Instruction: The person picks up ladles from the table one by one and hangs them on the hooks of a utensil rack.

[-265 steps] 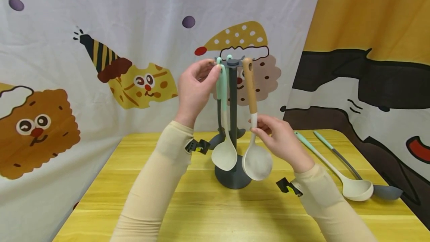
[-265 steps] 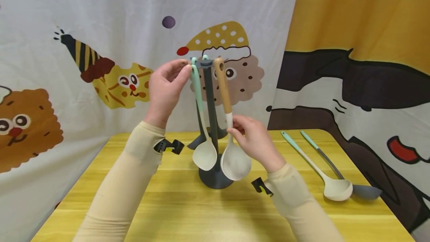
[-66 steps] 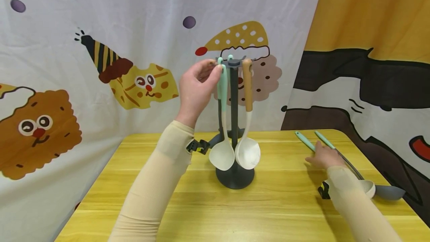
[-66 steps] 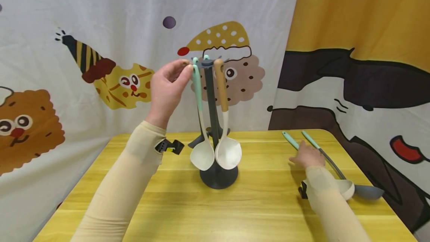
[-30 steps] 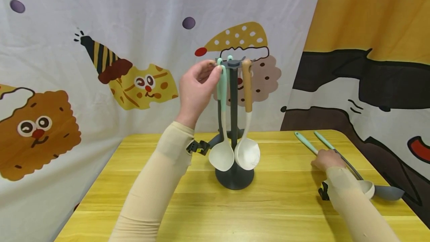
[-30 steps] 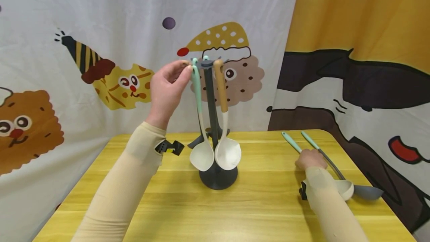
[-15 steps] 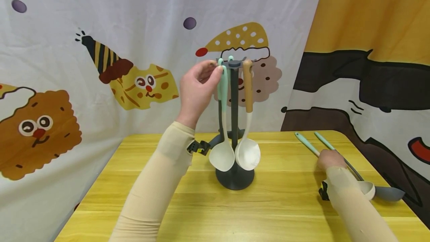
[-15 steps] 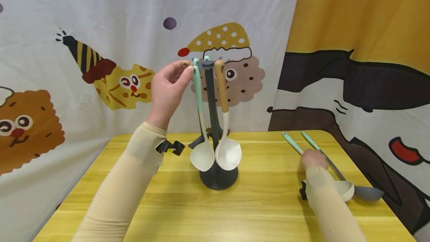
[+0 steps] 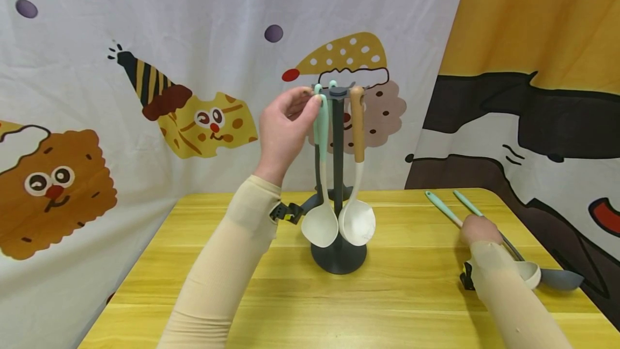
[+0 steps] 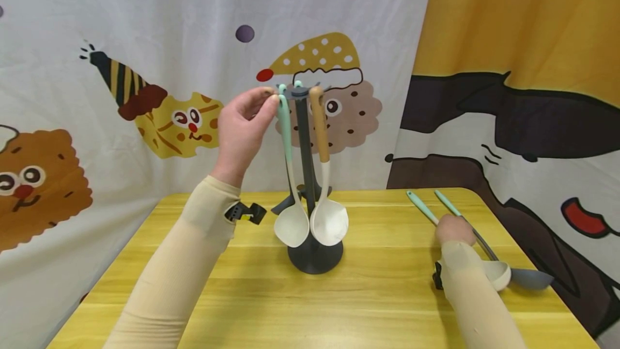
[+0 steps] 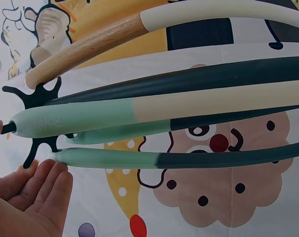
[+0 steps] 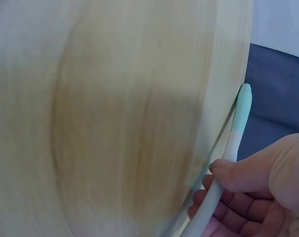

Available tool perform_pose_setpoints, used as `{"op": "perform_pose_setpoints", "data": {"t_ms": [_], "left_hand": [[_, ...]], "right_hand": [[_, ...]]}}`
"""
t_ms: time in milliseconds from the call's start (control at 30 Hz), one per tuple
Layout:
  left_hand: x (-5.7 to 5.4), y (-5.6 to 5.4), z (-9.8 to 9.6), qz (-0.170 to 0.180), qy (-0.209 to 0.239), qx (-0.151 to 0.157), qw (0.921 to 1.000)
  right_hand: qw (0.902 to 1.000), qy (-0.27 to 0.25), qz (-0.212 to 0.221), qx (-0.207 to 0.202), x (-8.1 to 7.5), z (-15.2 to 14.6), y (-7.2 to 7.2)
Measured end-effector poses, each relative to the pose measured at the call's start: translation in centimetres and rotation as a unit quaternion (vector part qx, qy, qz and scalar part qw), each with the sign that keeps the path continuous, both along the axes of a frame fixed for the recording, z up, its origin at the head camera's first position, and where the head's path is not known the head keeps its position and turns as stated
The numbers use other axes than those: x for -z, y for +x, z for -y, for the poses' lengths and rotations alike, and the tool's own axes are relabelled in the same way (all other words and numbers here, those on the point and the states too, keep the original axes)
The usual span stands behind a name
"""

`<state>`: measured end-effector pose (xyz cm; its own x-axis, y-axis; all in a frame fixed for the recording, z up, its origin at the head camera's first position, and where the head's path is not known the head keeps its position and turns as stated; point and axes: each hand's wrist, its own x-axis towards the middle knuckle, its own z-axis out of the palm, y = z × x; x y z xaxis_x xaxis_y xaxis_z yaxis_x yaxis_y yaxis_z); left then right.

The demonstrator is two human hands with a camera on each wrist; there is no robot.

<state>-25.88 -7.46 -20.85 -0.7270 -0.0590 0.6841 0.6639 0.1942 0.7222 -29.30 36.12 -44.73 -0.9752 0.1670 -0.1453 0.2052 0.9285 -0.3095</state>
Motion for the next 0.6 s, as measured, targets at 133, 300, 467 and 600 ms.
{"op": "perform_pose_setpoints", "data": {"t_ms": [133, 300, 467, 600], "left_hand": [[0.0, 0.0, -0.1, 0.001, 0.001, 0.001, 1.0], [-0.1, -0.1, -0.1, -0.001, 0.002, 0.006, 1.0], [-0.1, -0.1, -0.1, -0.005, 0.001, 0.006, 1.0], [-0.1, -0.1, 0.0, -0.006, -0.001, 0.006, 1.0]], "right_hand": [[1.0, -0.002, -0.003, 0.004, 0.0, 0.2, 0.2], [0.9999, -0.007, -0.01, -0.004, -0.4, 0.3, 0.7], [0.9995, -0.004, -0.027, -0.016, -1.2, 0.8, 0.9], [0.9986, -0.007, -0.047, -0.023, -1.8, 1.3, 0.8]]}}
